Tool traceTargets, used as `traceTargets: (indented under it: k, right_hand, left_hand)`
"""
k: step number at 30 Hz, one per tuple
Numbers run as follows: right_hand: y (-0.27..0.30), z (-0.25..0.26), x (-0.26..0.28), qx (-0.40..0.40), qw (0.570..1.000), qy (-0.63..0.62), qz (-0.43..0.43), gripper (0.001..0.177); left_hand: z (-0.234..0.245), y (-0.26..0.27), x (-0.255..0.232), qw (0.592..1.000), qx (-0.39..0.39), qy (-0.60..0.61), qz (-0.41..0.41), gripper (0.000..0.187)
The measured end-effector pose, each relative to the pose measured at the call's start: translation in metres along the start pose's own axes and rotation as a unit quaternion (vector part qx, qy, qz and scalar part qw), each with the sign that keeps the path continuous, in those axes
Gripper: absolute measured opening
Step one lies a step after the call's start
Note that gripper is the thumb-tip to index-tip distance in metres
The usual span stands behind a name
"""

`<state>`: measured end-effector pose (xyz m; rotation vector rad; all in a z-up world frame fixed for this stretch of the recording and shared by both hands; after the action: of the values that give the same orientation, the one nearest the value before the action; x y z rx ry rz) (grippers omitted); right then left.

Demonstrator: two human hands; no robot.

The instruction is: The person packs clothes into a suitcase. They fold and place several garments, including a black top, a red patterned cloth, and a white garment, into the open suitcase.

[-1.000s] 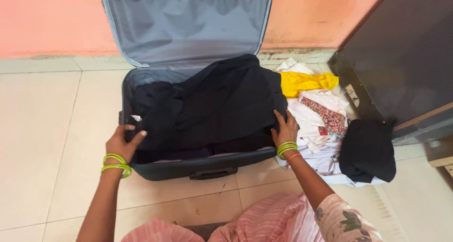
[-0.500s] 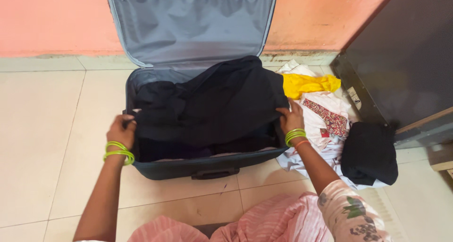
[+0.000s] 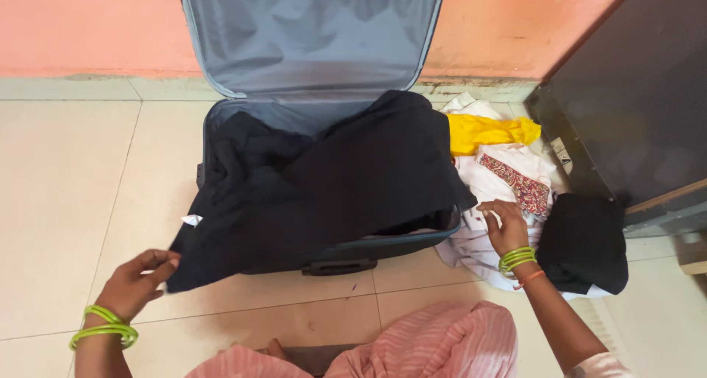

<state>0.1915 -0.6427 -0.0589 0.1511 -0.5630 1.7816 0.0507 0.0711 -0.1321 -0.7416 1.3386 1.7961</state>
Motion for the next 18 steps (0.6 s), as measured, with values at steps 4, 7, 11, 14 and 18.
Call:
traceTargets:
  k: [4,7,11,14,18]
  right_hand:
    - [-0.006,-0.007,0.008,-0.031,0.999,-0.024,0.034,0.034]
    - [-0.019,-0.029,0.021,-0.003,0.998,-0.029,0.057,0.062]
    - [-0.03,-0.061,0.03,0.059,0.998,-0.005,0.027,0.086]
    - [-0.036,-0.072,0.026,0.082,0.996,0.029,-0.024,0.088]
    - [-0.048,-0.07,0.021,0.072,0.993,0.094,-0.016,0.075]
  left_hand:
    - [0.005,0.004,-0.03,0.961,-0.131,-0.239,-0.04,0.043]
    - [-0.007,0.003,-0.053,0.954,-0.18,-0.211,-0.112,0.062]
    - [-0.041,-0.017,-0.051,0.956,-0.157,-0.239,-0.069,0.095]
    - [-0.056,-0.025,-0.032,0.958,-0.118,-0.259,0.024,0.098]
    - [-0.053,-0.026,-0.028,0.951,-0.105,-0.286,0.055,0.077]
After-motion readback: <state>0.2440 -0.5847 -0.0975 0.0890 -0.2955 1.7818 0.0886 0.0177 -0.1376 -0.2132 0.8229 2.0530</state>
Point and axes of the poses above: each hand's wrist, its own y-axis away from the middle knuckle, its own z-axis out of the back of the hand, x = y × z, the point moved 8 cm from there along -y, towards the middle knuckle, and after that the axes turned 9 degrees about x, right-handed, at the moved point
